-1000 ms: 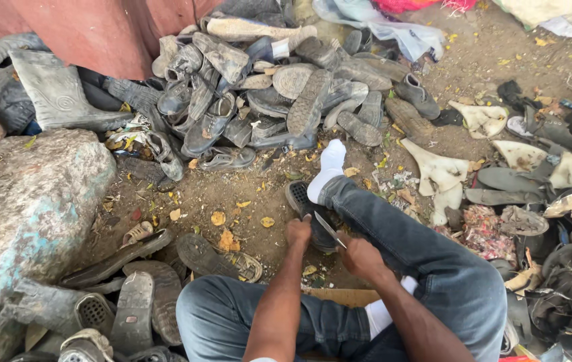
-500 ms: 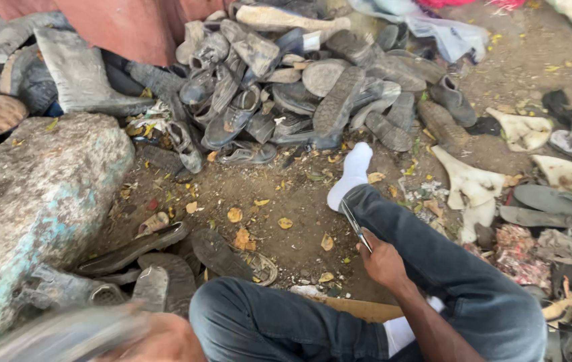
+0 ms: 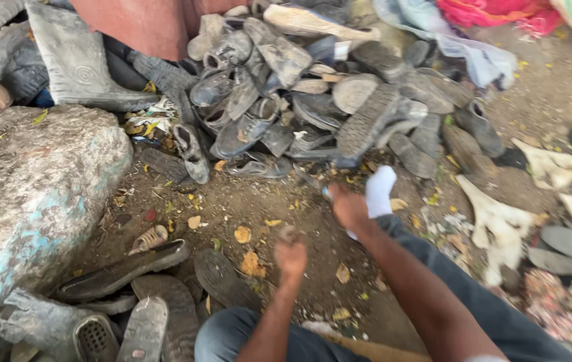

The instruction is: The person sits cross-legged on the ground and uses a knife to scrape and separate the sole from the upper of a worn shoe. They repeatedly pry and cut along the seam, then set the shoe aside and pick up another to continue the same process.

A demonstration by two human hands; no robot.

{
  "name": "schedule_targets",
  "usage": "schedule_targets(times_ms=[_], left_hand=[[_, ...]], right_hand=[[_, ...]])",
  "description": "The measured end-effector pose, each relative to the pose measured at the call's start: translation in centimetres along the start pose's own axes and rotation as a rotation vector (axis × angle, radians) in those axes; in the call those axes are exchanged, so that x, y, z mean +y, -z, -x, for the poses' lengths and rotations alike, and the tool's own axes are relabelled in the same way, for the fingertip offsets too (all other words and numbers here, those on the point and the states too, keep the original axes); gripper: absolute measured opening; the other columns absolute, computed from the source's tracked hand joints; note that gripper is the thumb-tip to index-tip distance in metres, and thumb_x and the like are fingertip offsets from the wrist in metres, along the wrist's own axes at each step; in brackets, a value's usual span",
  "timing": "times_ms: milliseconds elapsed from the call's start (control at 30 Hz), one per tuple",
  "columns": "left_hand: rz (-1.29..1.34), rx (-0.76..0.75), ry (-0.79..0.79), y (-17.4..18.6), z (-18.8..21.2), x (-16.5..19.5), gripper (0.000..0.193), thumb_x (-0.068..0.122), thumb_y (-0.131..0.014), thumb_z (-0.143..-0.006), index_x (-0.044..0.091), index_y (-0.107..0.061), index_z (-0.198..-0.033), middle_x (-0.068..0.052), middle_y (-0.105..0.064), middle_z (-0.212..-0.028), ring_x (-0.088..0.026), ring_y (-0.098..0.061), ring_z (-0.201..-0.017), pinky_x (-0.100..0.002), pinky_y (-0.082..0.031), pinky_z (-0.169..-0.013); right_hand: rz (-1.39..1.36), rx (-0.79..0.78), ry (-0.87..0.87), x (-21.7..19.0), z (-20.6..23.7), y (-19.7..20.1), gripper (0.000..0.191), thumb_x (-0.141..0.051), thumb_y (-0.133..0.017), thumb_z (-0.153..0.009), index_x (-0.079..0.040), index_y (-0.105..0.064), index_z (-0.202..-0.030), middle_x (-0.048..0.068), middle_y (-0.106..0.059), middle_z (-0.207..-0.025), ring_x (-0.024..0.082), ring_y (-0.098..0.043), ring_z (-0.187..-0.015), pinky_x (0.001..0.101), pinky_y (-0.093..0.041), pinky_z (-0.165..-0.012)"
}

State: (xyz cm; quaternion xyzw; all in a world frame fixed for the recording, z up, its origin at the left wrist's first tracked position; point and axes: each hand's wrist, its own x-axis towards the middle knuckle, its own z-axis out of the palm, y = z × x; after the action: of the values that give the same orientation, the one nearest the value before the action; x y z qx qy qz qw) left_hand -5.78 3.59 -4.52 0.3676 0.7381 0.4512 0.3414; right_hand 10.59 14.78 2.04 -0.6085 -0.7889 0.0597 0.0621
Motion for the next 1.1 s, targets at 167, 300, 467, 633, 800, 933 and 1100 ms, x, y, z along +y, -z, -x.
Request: schedule_targets(times_ms=[167,300,467,633,800,933,1100], left_hand=[[0.086,-0.154,0.014,-1.6,2.0,0.5,0.046,0.021,-0.074,-0.086,0.005,-0.061,-0.126,-0.009,-0.077,-0.094,-0.02,-0.074,-0.084,-0.036,-0.058,-0.077],[0.109,-0.294,0.125,0.2,3.2,5.0,0.045,0.019,-0.068,-0.09,0.002,-0.058,-0.131,-0.009,-0.075,-0.095,-0.019,-0.072,-0.082,-0.036,-0.06,-0.075],[0.057,-0.409,0.233,1.5,3.5,7.5,0.044,0.017,-0.064,-0.092,0.003,-0.057,-0.134,-0.01,-0.074,-0.094,-0.02,-0.071,-0.075,-0.038,-0.06,-0.071],[0.056,-0.194,0.104,0.2,2.1,5.1,0.034,0.021,-0.07,-0.089,0.002,-0.069,-0.118,-0.012,-0.077,-0.097,-0.022,-0.074,-0.084,-0.038,-0.06,-0.077],[0.083,-0.121,0.129,-0.5,0.4,4.1,0.036,0.033,-0.071,-0.091,0.004,-0.073,-0.114,-0.018,-0.08,-0.101,-0.034,-0.077,-0.093,-0.043,-0.059,-0.085],[-0.253,-0.22,0.096,1.6,1.5,5.8,0.055,0.048,-0.074,-0.09,0.012,-0.065,-0.13,-0.024,-0.072,-0.115,-0.042,-0.067,-0.111,-0.048,-0.052,-0.096],[-0.76,-0.356,-0.308,4.5,3.8,8.1,0.067,0.041,-0.076,-0.082,0.015,-0.057,-0.141,-0.027,-0.037,-0.156,-0.048,-0.038,-0.14,-0.054,-0.04,-0.107]], right_hand=[[-0.017,0.187,0.024,-0.4,-10.4,-0.5,0.024,-0.017,-0.045,-0.1,-0.008,-0.056,-0.119,0.02,-0.071,-0.113,0.043,-0.071,-0.089,0.0546,-0.055,-0.077],[0.048,0.223,0.032,0.4,-13.0,-2.1,0.019,-0.019,-0.047,-0.098,-0.007,-0.057,-0.11,0.022,-0.07,-0.115,0.044,-0.07,-0.095,0.057,-0.052,-0.082],[0.09,-0.005,-0.01,-0.7,-12.2,-0.5,0.021,-0.019,-0.042,-0.103,-0.007,-0.053,-0.116,0.021,-0.072,-0.11,0.038,-0.074,-0.086,0.0561,-0.057,-0.077],[0.12,-0.245,-0.109,-3.0,-7.8,2.4,0.026,-0.024,-0.047,-0.105,-0.008,-0.049,-0.125,0.023,-0.078,-0.099,0.039,-0.074,-0.082,0.0528,-0.059,-0.072],[-0.248,-0.095,-0.244,-2.3,-0.8,0.4,0.055,-0.039,-0.081,-0.081,-0.005,-0.056,-0.116,0.025,-0.072,-0.094,0.046,-0.07,-0.086,0.0558,-0.056,-0.076],[-0.989,-0.089,-0.717,-1.9,6.5,-4.1,0.041,-0.03,-0.086,-0.085,0.005,-0.067,-0.094,0.026,-0.067,-0.082,0.044,-0.066,-0.07,0.0531,-0.049,-0.069],[-0.716,0.078,-0.55,-2.4,15.8,-6.8,0.03,-0.025,-0.081,-0.084,0.0,-0.067,-0.095,0.019,-0.071,-0.079,0.028,-0.066,-0.07,0.0442,-0.052,-0.069]])
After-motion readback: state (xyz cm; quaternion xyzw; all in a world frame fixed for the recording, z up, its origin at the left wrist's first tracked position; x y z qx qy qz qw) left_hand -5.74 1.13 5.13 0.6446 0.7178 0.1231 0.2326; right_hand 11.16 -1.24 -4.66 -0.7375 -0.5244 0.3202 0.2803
